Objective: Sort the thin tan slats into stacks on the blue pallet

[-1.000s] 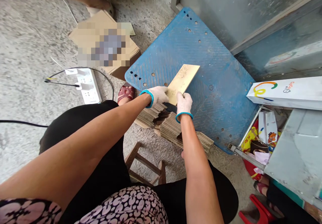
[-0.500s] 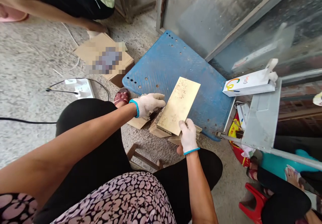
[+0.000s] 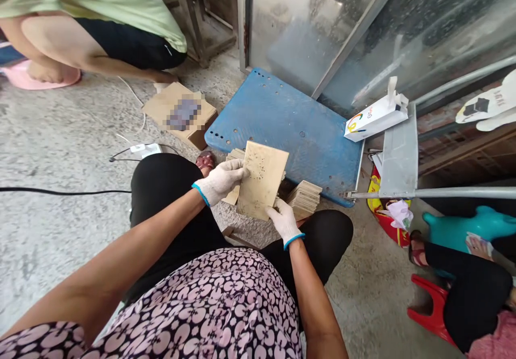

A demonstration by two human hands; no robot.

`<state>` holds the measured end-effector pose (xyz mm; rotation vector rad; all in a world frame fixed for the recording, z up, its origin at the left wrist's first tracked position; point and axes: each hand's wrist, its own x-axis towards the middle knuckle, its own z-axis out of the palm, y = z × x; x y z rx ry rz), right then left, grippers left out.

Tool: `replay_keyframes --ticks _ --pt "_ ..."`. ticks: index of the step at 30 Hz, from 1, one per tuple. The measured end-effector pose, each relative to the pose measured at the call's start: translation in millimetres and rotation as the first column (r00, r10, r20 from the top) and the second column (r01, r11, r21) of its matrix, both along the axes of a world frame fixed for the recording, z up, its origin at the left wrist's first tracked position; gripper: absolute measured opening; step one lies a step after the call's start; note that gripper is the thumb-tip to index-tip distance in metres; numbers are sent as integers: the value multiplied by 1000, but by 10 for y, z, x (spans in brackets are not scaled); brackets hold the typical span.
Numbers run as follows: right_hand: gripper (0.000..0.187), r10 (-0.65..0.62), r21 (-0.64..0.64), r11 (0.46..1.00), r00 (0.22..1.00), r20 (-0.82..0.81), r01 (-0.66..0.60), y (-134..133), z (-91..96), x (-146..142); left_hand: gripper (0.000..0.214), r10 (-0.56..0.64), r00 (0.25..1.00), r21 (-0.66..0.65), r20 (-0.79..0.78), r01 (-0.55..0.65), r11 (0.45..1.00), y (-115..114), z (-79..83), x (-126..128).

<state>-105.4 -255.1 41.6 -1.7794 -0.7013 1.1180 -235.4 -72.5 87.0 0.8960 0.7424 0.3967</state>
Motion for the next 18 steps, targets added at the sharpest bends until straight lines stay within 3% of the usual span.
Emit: replay_keyframes --ticks 3,6,8,11,15,18 --pt "34 15 -22 1000 996 92 -13 18 77 72 30 30 997 127 -75 -20 992 -199 -116 -76" --pt "44 -63 77 996 992 108 55 49 222 176 30 4 985 234 -174 38 972 -398 -291 -132" --pt "42 -73 102 993 986 152 58 60 318 237 29 -16 974 303 -224 85 949 -510 -401 -167" --pt "29 -23 28 999 977 214 18 34 401 288 29 -44 960 357 -276 145 923 -617 -506 -221" --pt "31 -15 -68 997 991 130 24 -63 367 300 29 -129 940 411 -315 258 874 -647 -546 -284" --pt "26 121 -100 990 975 188 -104 -126 287 307 32 -170 903 452 -394 351 820 -641 -578 -310"
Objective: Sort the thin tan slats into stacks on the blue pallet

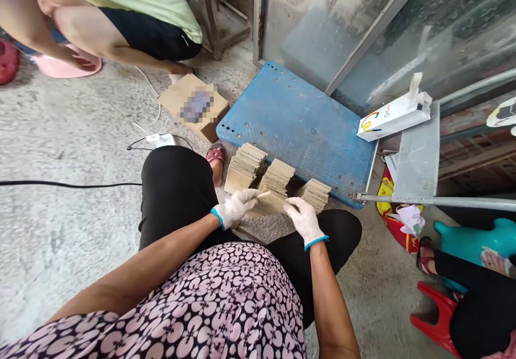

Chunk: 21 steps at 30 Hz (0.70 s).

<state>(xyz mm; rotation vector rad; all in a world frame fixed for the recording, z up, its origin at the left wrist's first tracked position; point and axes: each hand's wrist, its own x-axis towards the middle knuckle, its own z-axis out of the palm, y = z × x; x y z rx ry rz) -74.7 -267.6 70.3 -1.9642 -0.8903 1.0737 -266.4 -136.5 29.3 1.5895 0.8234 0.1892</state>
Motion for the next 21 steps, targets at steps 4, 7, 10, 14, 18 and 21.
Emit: replay_keyframes --ticks 4,7,10,14,18,21 --pt "20 153 -59 988 975 163 -145 -5 -94 -15 37 -100 985 77 -139 112 991 11 -97 -2" --pt "21 169 -78 985 934 314 -152 57 -138 -81 41 -151 962 97 -227 176 980 85 -117 9" --pt "20 273 -149 961 865 421 -231 173 -198 -207 43 -188 907 127 -378 251 959 265 26 2" --pt "24 468 -350 876 758 455 -331 422 -361 -424 49 -23 848 225 -530 167 960 635 398 -54" --pt "27 589 -486 787 695 412 -379 750 -558 -611 49 21 898 304 -440 127 944 1026 598 -119" --pt "27 647 -537 733 672 360 -417 984 -691 -734 48 82 940 308 -330 25 951 1226 564 -143"
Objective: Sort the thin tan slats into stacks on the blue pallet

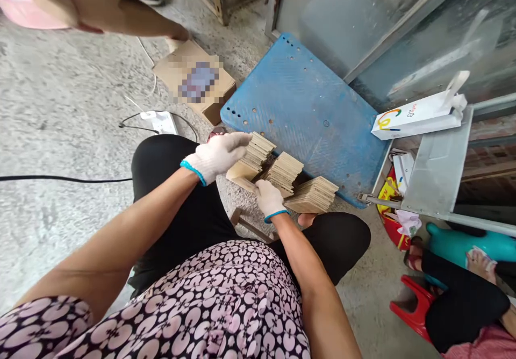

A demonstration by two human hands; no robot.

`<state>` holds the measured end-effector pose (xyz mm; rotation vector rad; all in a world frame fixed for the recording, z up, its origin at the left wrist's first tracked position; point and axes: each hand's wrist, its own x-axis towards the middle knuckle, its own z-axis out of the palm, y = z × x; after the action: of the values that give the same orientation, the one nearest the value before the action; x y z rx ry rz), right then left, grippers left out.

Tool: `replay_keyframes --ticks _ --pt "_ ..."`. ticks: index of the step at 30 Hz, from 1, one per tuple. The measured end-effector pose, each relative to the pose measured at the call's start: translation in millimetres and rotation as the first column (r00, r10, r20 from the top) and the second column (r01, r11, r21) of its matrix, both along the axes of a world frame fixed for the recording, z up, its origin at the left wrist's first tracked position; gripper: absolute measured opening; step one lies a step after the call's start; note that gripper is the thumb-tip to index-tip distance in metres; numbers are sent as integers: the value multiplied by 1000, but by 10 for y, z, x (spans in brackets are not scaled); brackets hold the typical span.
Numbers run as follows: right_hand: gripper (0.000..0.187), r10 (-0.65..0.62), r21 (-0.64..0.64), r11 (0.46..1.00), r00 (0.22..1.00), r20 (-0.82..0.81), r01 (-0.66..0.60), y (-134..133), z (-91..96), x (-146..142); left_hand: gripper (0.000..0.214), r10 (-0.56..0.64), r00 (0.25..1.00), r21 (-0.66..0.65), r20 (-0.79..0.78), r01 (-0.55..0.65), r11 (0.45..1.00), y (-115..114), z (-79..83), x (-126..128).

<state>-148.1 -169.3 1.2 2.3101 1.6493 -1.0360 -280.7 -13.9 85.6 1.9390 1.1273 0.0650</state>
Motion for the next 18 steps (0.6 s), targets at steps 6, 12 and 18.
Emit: replay_keyframes --ticks 6,12,18 --pt "24 85 -82 993 996 -2 -85 346 -290 -250 44 190 982 -42 -1 -190 981 82 -67 34" --pt "27 135 -125 983 990 -28 -138 590 -496 -378 45 181 980 -31 82 -179 983 115 -32 96" --pt "26 61 -112 992 998 -7 -61 684 -553 -358 44 217 966 -48 141 -212 976 117 -23 165"
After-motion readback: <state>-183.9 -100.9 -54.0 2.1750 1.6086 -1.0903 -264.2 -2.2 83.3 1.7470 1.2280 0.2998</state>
